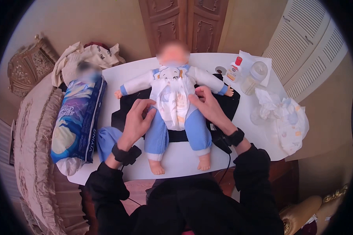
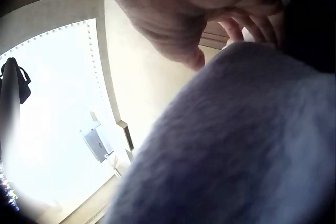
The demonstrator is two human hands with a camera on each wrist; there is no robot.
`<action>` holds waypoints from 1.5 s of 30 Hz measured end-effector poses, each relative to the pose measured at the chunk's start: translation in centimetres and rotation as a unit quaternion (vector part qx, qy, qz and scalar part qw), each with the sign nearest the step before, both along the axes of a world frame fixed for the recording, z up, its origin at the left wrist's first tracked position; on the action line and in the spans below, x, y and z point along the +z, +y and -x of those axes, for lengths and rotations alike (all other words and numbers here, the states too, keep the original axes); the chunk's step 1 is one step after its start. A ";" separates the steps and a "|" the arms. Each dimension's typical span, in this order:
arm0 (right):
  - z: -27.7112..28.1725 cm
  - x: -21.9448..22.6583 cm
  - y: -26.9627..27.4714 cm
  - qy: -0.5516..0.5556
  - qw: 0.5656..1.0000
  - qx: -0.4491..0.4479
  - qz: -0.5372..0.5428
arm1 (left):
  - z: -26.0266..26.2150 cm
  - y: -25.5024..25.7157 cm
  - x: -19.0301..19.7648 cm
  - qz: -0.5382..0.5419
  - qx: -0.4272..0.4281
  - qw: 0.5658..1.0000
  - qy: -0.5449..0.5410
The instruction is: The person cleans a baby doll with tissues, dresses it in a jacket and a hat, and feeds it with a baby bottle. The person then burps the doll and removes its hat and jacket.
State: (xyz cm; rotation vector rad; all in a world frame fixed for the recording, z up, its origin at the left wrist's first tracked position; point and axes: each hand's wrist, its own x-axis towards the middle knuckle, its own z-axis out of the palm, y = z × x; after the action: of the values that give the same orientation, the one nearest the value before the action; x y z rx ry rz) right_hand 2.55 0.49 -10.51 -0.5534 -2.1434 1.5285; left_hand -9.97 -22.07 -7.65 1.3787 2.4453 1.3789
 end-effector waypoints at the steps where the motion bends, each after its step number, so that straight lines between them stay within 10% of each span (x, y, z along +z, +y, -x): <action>1: -0.5 0.5 -0.8 -0.005 0.999 0.022 -0.028 | -0.1 0.2 0.0 -0.003 0.004 1.000 0.009; 17: -1.1 1.6 -2.0 -0.051 0.968 0.165 -0.182 | 3.0 1.5 1.3 0.076 -0.187 0.903 0.379; 26: -1.3 0.7 -1.2 -0.033 0.969 0.168 -0.176 | 3.1 0.5 0.0 -0.030 -0.129 0.989 0.060; 33: -2.2 2.4 -3.6 -0.001 0.940 0.073 -0.333 | 2.0 0.1 0.8 0.022 -0.169 0.944 0.282; 35: -2.3 3.4 -3.8 0.082 0.849 0.091 -0.514 | 1.3 0.3 1.5 0.017 -0.181 0.940 0.289; 45: -1.3 2.5 -2.9 0.180 0.846 0.161 -0.476 | 2.0 0.5 0.9 -0.002 -0.181 0.962 0.202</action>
State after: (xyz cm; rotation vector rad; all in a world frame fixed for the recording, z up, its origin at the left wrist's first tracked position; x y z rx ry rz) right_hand 3.89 -2.42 -7.96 0.4221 -2.3793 0.4461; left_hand -11.95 -21.52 -6.78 2.1588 2.2185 1.1039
